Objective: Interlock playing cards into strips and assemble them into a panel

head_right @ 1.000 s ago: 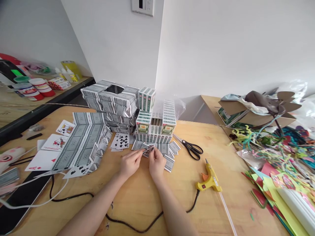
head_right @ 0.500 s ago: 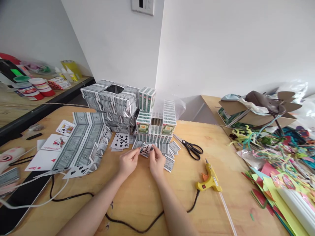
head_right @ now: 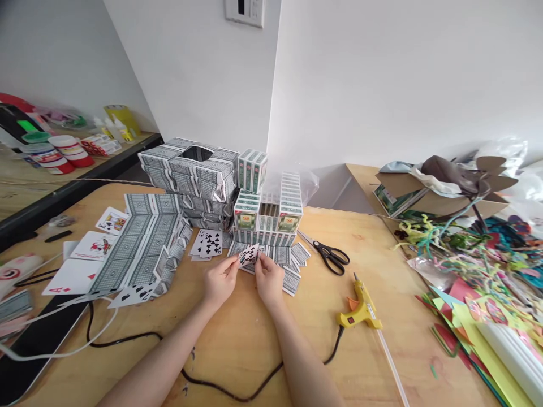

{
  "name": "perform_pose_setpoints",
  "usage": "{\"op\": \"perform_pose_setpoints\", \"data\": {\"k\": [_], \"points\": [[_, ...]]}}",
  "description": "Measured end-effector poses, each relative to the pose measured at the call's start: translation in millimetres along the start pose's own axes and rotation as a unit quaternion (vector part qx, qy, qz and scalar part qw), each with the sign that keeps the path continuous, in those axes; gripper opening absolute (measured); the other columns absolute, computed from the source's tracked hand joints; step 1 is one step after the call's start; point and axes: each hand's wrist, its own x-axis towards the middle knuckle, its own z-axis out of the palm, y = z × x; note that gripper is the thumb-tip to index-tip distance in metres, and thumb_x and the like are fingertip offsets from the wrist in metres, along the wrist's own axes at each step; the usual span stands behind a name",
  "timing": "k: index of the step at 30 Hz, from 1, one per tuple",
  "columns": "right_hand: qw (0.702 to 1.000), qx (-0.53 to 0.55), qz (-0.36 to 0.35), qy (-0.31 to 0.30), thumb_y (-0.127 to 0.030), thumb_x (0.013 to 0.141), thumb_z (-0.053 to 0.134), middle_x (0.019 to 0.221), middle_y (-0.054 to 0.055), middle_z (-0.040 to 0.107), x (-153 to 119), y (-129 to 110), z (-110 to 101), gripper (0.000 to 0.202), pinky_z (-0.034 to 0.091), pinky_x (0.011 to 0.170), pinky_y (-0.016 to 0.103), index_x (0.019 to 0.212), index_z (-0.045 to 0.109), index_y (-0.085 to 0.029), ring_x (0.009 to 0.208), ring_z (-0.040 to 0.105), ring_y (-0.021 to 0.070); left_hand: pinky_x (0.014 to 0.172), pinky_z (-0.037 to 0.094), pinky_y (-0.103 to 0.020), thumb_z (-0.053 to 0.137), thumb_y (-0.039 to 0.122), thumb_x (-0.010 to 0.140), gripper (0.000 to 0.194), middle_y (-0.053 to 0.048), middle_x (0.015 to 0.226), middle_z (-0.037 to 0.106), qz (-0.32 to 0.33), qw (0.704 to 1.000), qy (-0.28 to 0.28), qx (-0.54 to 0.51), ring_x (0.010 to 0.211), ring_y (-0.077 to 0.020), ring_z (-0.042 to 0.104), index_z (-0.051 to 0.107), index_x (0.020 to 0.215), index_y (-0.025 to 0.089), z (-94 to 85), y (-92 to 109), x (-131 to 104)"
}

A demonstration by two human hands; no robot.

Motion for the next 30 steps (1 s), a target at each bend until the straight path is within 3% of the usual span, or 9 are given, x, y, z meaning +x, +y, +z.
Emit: {"op": "perform_pose_setpoints", "data": {"k": [9,16,19,23,27,30], "points": [[0.972,-0.202,-0.057,0.101,-0.033,0.083,0.04,0.06,0.006,0.066,-9,-1,4,0.033,0.037,0.05,0.024,0.083,0.067,-0.014,0.047,0.055,0.0145,0.062,0.051,-0.022,0.047,0.021,0.081,0.018,-0.004,0.075,0.069,0.031,0.997,-0.048,-0.041,0.065,-0.0139,0.064,0.065,0.084,0.02,3.2,21,-10],[0.972,-0.2,-0.03,0.118,-0.035,0.083,0.039,0.062,0.008,0.067,-12,-2,6,0.036,0.039,0.052,0.024,0.086,0.067,-0.013,0.053,0.06,0.0165,0.062,0.049,-0.021,0.048,0.017,0.079,0.018,-0.005,0.076,0.069,0.031,0.997,-0.049,-0.054,0.066,-0.0134,0.063,0.066,0.083,0.019,4.5,26,-13],[0.988,-0.127,0.003,0.084,-0.038,0.08,0.043,0.064,0.006,0.068,-9,-5,3,0.033,0.042,0.053,0.024,0.083,0.067,-0.015,0.054,0.06,0.016,0.062,0.049,-0.021,0.05,0.019,0.077,0.018,-0.006,0.077,0.069,-0.017,0.996,-0.039,-0.08,0.065,-0.0137,0.063,0.066,0.084,0.017,4.0,20,-10],[0.997,0.039,0.039,0.05,-0.04,0.074,0.052,0.071,0.007,0.068,-4,-9,0,0.03,0.046,0.057,0.026,0.081,0.065,-0.014,0.06,0.061,0.0175,0.053,0.045,-0.022,0.056,0.026,0.071,0.016,-0.004,0.067,0.067,-0.17,0.977,-0.021,-0.128,0.057,-0.0139,0.059,0.068,0.077,0.016,0.4,4,1],[0.964,0.232,0.127,-0.033,-0.046,0.076,0.049,0.06,0.003,0.061,0,-10,0,0.033,0.045,0.048,0.025,0.071,0.06,-0.015,0.048,0.056,0.0143,0.05,0.041,-0.022,0.061,0.03,0.063,0.015,0.0,0.057,0.062,-0.286,0.928,-0.041,-0.235,0.054,-0.0131,0.055,0.066,0.065,0.015,-3.4,-6,12],[0.929,0.314,0.178,-0.079,-0.05,0.075,0.049,0.056,0.001,0.058,1,-8,3,0.035,0.04,0.04,0.023,0.067,0.054,-0.016,0.042,0.052,0.0124,0.053,0.041,-0.022,0.064,0.028,0.058,0.014,0.0,0.058,0.061,-0.333,0.894,-0.046,-0.296,0.056,-0.0126,0.054,0.065,0.062,0.015,-4.1,-4,15]]}}
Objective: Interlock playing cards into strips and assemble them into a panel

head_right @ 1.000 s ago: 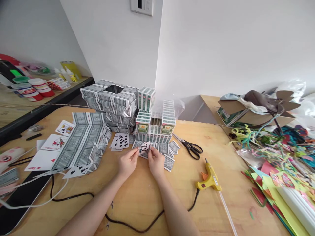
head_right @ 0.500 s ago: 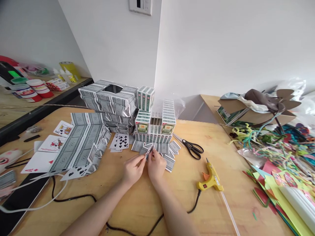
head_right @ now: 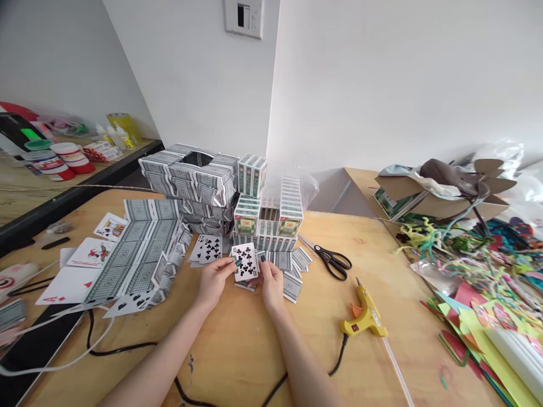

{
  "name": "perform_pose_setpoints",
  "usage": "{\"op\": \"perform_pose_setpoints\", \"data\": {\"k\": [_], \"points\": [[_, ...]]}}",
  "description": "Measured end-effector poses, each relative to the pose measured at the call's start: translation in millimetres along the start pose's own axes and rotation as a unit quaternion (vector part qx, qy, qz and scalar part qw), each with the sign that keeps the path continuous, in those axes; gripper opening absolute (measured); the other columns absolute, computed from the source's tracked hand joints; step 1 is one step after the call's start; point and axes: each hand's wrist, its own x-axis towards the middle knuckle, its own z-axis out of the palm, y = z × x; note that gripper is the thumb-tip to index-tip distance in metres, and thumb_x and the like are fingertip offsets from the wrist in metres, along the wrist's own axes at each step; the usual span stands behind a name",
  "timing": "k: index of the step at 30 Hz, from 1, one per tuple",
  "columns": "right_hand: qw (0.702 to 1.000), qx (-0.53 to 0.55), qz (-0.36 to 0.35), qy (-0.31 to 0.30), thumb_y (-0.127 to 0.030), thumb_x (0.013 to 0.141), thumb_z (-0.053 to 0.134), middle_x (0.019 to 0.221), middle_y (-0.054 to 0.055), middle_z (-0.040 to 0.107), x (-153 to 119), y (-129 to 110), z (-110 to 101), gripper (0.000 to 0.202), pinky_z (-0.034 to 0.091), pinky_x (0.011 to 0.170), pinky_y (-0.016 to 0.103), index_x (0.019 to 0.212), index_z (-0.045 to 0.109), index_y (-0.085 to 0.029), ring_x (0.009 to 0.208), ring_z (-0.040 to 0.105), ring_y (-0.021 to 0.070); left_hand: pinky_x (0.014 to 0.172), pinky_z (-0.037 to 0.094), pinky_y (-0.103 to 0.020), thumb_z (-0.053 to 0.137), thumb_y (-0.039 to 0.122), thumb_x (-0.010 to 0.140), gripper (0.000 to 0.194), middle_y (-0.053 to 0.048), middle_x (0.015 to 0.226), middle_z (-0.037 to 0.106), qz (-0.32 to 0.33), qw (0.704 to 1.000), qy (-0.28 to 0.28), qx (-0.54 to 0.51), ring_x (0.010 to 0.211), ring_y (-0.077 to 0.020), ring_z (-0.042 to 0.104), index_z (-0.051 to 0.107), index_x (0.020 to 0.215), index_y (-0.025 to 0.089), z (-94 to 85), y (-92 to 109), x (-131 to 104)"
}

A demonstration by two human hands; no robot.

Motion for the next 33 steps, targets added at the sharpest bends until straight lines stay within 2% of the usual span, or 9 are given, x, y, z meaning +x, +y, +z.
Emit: {"op": "perform_pose_setpoints", "data": {"k": [3,7,9,13,20,22,25,28,33], "points": [[0.999,0.013,0.028,-0.044,-0.055,0.074,0.048,0.048,-0.001,0.054,0,3,0,0.039,0.034,0.035,0.022,0.063,0.051,-0.018,0.038,0.047,0.0116,0.051,0.039,-0.021,0.064,0.026,0.057,0.012,0.001,0.056,0.059,-0.016,1.0,-0.011,-0.015,0.054,-0.0114,0.05,0.064,0.061,0.015,2.0,2,-2],[0.991,-0.049,0.03,-0.123,-0.059,0.08,0.034,0.036,-0.001,0.045,-3,3,-1,0.054,0.026,0.033,0.022,0.05,0.051,-0.018,0.031,0.038,0.0098,0.051,0.035,-0.02,0.062,0.027,0.06,0.013,0.002,0.053,0.055,-0.017,0.998,-0.057,-0.023,0.052,-0.0101,0.046,0.061,0.058,0.015,2.2,4,-3],[0.985,-0.08,0.023,-0.148,-0.06,0.082,0.027,0.033,0.0,0.042,-4,0,-2,0.061,0.023,0.033,0.023,0.045,0.05,-0.019,0.029,0.035,0.009,0.049,0.033,-0.02,0.061,0.027,0.062,0.014,0.003,0.051,0.052,-0.019,0.997,-0.076,-0.018,0.051,-0.0096,0.044,0.059,0.056,0.015,1.8,5,-3],[0.977,-0.115,0.018,-0.181,-0.062,0.083,0.018,0.033,0.001,0.042,-7,-7,0,0.068,0.021,0.033,0.023,0.042,0.051,-0.018,0.028,0.034,0.0083,0.049,0.032,-0.02,0.06,0.027,0.061,0.014,0.003,0.05,0.049,-0.014,0.997,-0.08,-0.005,0.05,-0.0094,0.042,0.059,0.055,0.015,1.0,5,-3],[0.972,-0.192,0.0,-0.135,-0.063,0.082,0.018,0.027,0.001,0.039,-10,-7,5,0.068,0.022,0.029,0.022,0.034,0.04,-0.019,0.024,0.033,0.0076,0.05,0.034,-0.02,0.063,0.026,0.06,0.015,0.003,0.05,0.049,-0.043,0.991,-0.119,-0.045,0.05,-0.0091,0.044,0.055,0.055,0.014,-1.2,2,0],[0.966,-0.218,-0.011,-0.142,-0.062,0.083,0.016,0.028,0.001,0.039,-11,-5,6,0.068,0.023,0.029,0.021,0.035,0.039,-0.019,0.024,0.033,0.007,0.053,0.037,-0.021,0.063,0.029,0.063,0.016,0.002,0.055,0.054,-0.055,0.984,-0.145,-0.086,0.054,-0.0105,0.049,0.058,0.063,0.014,-0.7,2,-1],[0.957,-0.247,-0.014,-0.152,-0.06,0.084,0.018,0.031,-0.001,0.044,-13,0,7,0.061,0.024,0.028,0.019,0.045,0.041,-0.019,0.023,0.035,0.0069,0.058,0.042,-0.024,0.064,0.034,0.064,0.027,-0.003,0.07,0.062,-0.085,0.972,-0.177,-0.126,0.064,-0.0143,0.056,0.06,0.082,0.013,1.7,3,-3],[0.947,-0.285,-0.016,-0.15,-0.059,0.084,0.022,0.032,-0.003,0.045,-14,3,7,0.052,0.025,0.028,0.018,0.055,0.04,-0.02,0.023,0.037,0.0078,0.059,0.044,-0.025,0.07,0.031,0.057,0.034,-0.005,0.075,0.064,-0.116,0.972,-0.162,-0.123,0.067,-0.0158,0.058,0.06,0.083,0.013,5.2,1,-3],[0.928,-0.338,-0.053,-0.148,-0.055,0.085,0.026,0.031,-0.003,0.044,-13,3,5,0.049,0.029,0.033,0.02,0.052,0.038,-0.021,0.026,0.039,0.0091,0.055,0.043,-0.024,0.073,0.03,0.052,0.03,-0.004,0.068,0.065,-0.136,0.98,-0.093,-0.108,0.061,-0.0148,0.058,0.061,0.072,0.012,9.4,-4,-1]]}}
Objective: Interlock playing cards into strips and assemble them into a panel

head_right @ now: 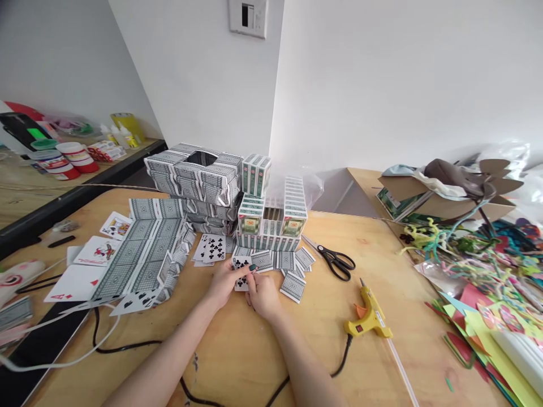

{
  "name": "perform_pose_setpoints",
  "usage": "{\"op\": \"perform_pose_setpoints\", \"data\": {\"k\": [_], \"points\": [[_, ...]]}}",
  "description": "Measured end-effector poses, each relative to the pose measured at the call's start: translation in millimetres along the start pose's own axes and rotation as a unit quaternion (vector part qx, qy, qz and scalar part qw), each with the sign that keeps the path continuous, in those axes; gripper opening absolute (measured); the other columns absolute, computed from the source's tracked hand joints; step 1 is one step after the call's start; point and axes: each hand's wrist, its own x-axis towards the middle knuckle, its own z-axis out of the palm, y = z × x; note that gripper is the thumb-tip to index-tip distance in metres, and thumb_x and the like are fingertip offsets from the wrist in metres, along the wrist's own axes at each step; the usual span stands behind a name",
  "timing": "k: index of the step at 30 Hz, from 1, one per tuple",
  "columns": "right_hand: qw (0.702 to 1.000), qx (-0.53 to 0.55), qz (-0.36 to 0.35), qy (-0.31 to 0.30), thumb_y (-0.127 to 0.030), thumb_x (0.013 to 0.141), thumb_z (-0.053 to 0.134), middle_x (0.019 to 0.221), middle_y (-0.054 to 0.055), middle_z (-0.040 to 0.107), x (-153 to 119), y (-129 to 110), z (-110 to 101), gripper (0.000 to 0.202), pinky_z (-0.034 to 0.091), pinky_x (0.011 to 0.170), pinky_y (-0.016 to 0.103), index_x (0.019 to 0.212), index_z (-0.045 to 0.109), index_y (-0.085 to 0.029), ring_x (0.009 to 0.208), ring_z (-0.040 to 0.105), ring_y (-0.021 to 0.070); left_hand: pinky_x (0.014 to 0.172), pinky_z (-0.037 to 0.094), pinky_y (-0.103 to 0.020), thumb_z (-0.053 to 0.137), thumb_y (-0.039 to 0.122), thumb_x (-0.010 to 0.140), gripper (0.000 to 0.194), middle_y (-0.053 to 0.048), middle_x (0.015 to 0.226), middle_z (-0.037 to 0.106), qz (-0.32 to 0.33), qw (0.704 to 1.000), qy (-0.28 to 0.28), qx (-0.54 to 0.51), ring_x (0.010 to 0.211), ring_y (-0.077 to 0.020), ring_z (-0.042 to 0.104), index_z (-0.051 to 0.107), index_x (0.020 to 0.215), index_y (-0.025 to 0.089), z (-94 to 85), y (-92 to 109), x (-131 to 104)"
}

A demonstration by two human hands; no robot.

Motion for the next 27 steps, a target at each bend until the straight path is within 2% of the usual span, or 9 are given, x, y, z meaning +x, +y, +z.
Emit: {"op": "perform_pose_setpoints", "data": {"k": [8,12,14,18,20,24,27], "points": [[0.998,0.031,-0.042,-0.045,-0.047,0.085,0.036,0.038,-0.004,0.048,0.9,-0.5,-2.2,0.041,0.035,0.039,0.02,0.055,0.043,-0.021,0.03,0.043,0.0092,0.048,0.042,-0.022,0.073,0.027,0.051,0.025,-0.002,0.061,0.064,-0.001,0.999,0.043,-0.025,0.052,-0.0126,0.056,0.062,0.067,0.011,6.1,0.4,-2.4],[0.997,-0.006,-0.067,-0.029,-0.041,0.086,0.037,0.04,-0.004,0.048,1.5,0.0,-3.0,0.037,0.036,0.045,0.021,0.055,0.043,-0.021,0.034,0.045,0.0097,0.052,0.044,-0.023,0.071,0.025,0.053,0.023,-0.005,0.065,0.066,0.006,0.998,0.061,-0.028,0.059,-0.015,0.059,0.063,0.07,0.011,6.4,0.9,-2.7],[0.997,-0.022,-0.066,-0.025,-0.038,0.087,0.036,0.039,-0.004,0.049,1.2,-1.3,-3.9,0.038,0.037,0.047,0.022,0.054,0.042,-0.021,0.035,0.044,0.01,0.055,0.046,-0.025,0.071,0.027,0.055,0.024,-0.007,0.068,0.067,0.005,0.999,0.048,-0.019,0.062,-0.0164,0.061,0.064,0.071,0.01,4.5,2.1,-2.0],[0.997,-0.033,-0.061,-0.04,-0.038,0.088,0.034,0.037,-0.003,0.047,0.9,-5.1,-6.6,0.044,0.037,0.049,0.023,0.047,0.038,-0.022,0.035,0.043,0.0101,0.062,0.047,-0.028,0.072,0.029,0.056,0.032,-0.009,0.077,0.068,-0.001,1.0,-0.015,-0.024,0.07,-0.0194,0.063,0.065,0.081,0.011,0.9,5.5,-0.5],[0.997,-0.03,-0.058,-0.045,-0.041,0.087,0.035,0.036,-0.002,0.046,1.0,-5.5,-7.1,0.048,0.038,0.05,0.023,0.043,0.037,-0.021,0.036,0.043,0.0096,0.063,0.047,-0.028,0.073,0.028,0.055,0.037,-0.008,0.078,0.068,0.0,0.999,-0.014,-0.04,0.072,-0.02,0.063,0.064,0.087,0.012,0.8,6.6,-0.3],[0.993,0.074,-0.014,-0.086,-0.051,0.085,0.033,0.039,-0.003,0.049,1.2,-3.2,-6.9,0.049,0.033,0.038,0.02,0.05,0.044,-0.019,0.031,0.042,0.0079,0.06,0.048,-0.028,0.073,0.026,0.054,0.051,-0.005,0.072,0.068,0.002,0.998,0.036,-0.06,0.068,-0.0192,0.063,0.058,0.102,0.014,2.2,7.8,0.5],[0.987,0.15,0.006,-0.064,-0.053,0.082,0.037,0.043,-0.004,0.051,1.9,-2.4,-8.3,0.042,0.03,0.032,0.019,0.064,0.05,-0.018,0.03,0.041,0.0074,0.062,0.048,-0.027,0.07,0.025,0.057,0.057,-0.004,0.074,0.068,0.006,0.998,0.031,-0.057,0.07,-0.0176,0.063,0.053,0.111,0.016,1.8,8.5,1.9]]}}
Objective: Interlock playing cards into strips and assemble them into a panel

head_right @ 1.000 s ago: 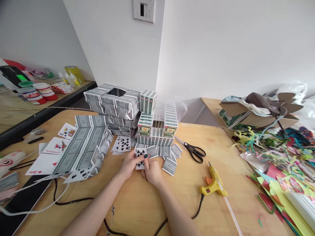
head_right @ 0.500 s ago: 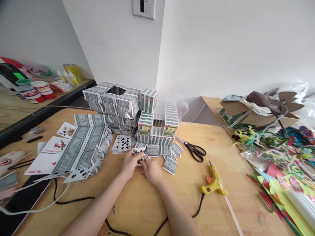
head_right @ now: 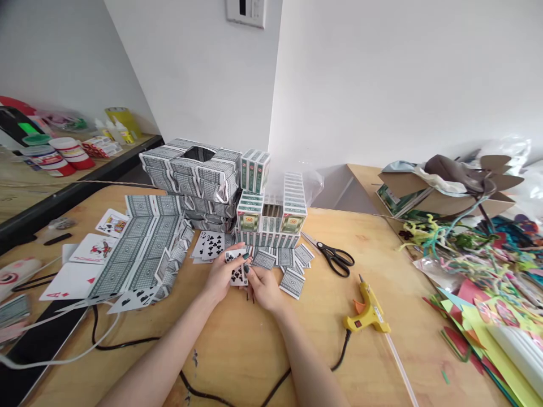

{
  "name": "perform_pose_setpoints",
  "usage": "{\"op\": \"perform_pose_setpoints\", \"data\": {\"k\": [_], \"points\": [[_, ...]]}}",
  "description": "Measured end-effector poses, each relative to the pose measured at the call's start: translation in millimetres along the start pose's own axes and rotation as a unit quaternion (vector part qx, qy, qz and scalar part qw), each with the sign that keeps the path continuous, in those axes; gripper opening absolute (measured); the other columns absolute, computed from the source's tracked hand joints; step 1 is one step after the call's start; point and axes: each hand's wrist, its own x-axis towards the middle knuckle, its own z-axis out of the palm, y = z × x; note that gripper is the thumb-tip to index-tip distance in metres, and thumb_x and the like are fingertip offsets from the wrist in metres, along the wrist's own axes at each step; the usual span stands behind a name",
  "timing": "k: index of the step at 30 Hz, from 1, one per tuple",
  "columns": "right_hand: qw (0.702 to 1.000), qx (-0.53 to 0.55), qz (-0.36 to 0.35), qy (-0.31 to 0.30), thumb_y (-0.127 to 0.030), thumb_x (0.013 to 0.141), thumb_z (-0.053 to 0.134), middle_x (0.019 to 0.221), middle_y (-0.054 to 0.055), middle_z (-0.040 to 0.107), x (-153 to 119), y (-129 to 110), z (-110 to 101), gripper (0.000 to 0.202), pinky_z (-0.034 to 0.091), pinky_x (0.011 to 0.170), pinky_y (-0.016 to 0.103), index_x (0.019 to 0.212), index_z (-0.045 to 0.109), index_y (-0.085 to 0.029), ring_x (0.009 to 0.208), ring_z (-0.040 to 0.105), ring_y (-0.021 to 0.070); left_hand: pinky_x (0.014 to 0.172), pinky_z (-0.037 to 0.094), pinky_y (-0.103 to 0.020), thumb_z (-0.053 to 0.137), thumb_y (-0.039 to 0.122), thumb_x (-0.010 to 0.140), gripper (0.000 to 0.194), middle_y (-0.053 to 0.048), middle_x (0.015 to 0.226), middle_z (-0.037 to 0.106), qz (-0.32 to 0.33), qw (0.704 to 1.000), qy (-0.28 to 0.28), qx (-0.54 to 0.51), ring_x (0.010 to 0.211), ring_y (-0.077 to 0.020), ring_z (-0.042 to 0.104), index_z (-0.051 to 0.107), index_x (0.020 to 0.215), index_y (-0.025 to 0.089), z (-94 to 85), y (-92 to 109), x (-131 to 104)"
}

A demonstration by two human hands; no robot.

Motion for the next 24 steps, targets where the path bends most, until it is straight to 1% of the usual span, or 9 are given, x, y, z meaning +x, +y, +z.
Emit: {"op": "perform_pose_setpoints", "data": {"k": [4,7,9,11,14,16,20,22,24], "points": [[0.998,0.036,-0.001,0.058,-0.05,0.078,0.048,0.041,-0.006,0.047,3,-2,-3,0.034,0.029,0.032,0.019,0.073,0.054,-0.017,0.03,0.038,0.007,0.065,0.048,-0.027,0.07,0.028,0.059,0.057,-0.005,0.084,0.067,0.017,0.999,-0.016,0.031,0.075,-0.0171,0.062,0.052,0.112,0.018,-1.4,-1,1],[0.993,0.066,-0.001,0.096,-0.049,0.075,0.053,0.042,-0.007,0.044,5,-2,-5,0.034,0.029,0.032,0.019,0.078,0.056,-0.016,0.032,0.037,0.0068,0.063,0.048,-0.027,0.064,0.041,0.064,0.054,-0.006,0.086,0.066,0.022,0.998,-0.04,0.049,0.074,-0.018,0.062,0.052,0.111,0.016,-3.4,-2,2],[0.989,0.089,0.002,0.121,-0.049,0.073,0.054,0.043,-0.007,0.044,7,-1,-5,0.034,0.029,0.033,0.019,0.08,0.056,-0.015,0.033,0.037,0.0065,0.063,0.047,-0.027,0.058,0.047,0.069,0.049,-0.007,0.084,0.066,0.041,0.996,-0.045,0.065,0.075,-0.0188,0.061,0.057,0.105,0.014,-5.8,-4,3],[0.984,0.109,0.003,0.14,-0.048,0.073,0.054,0.044,-0.007,0.043,8,1,-6,0.032,0.029,0.032,0.019,0.078,0.054,-0.016,0.033,0.036,0.006,0.067,0.046,-0.026,0.057,0.045,0.069,0.043,-0.007,0.088,0.066,0.069,0.995,-0.029,0.073,0.081,-0.0194,0.06,0.06,0.098,0.014,-8.6,-4,4],[0.981,0.131,0.001,0.144,-0.043,0.074,0.055,0.046,-0.007,0.044,8,2,-6,0.027,0.029,0.032,0.018,0.08,0.052,-0.017,0.033,0.036,0.0056,0.072,0.045,-0.026,0.062,0.032,0.066,0.037,-0.006,0.093,0.065,0.103,0.992,-0.005,0.079,0.086,-0.0185,0.058,0.061,0.099,0.015,-11.8,-2,4],[0.981,0.14,0.005,0.136,-0.039,0.074,0.055,0.045,-0.008,0.044,7,2,-7,0.027,0.03,0.032,0.018,0.09,0.051,-0.017,0.032,0.037,0.0062,0.068,0.045,-0.025,0.061,0.026,0.065,0.041,-0.005,0.084,0.066,0.11,0.989,-0.011,0.101,0.078,-0.0167,0.059,0.06,0.104,0.015,-12.8,1,2],[0.979,0.152,0.019,0.134,-0.031,0.072,0.055,0.043,-0.011,0.04,6,1,-7,0.05,0.027,0.031,0.018,0.118,0.04,-0.018,0.03,0.037,0.0071,0.052,0.04,-0.021,0.059,0.026,0.067,0.048,0.0,0.061,0.06,0.105,0.983,-0.028,0.151,0.055,-0.0114,0.052,0.056,0.113,0.016,-13.0,5,-2],[0.978,0.154,0.02,0.137,-0.028,0.071,0.055,0.042,-0.011,0.038,5,0,-8,0.057,0.027,0.031,0.018,0.124,0.036,-0.018,0.03,0.037,0.0068,0.049,0.038,-0.02,0.058,0.026,0.068,0.048,0.001,0.058,0.058,0.111,0.981,-0.031,0.157,0.051,-0.0095,0.047,0.056,0.114,0.015,-13.2,5,-2],[0.979,0.151,0.021,0.137,-0.027,0.071,0.054,0.042,-0.011,0.037,5,-1,-8,0.059,0.027,0.032,0.018,0.126,0.036,-0.019,0.031,0.037,0.0068,0.048,0.036,-0.019,0.057,0.027,0.069,0.047,0.002,0.058,0.057,0.121,0.98,-0.038,0.156,0.05,-0.0084,0.045,0.056,0.114,0.014,-13.8,4,-1]]}}
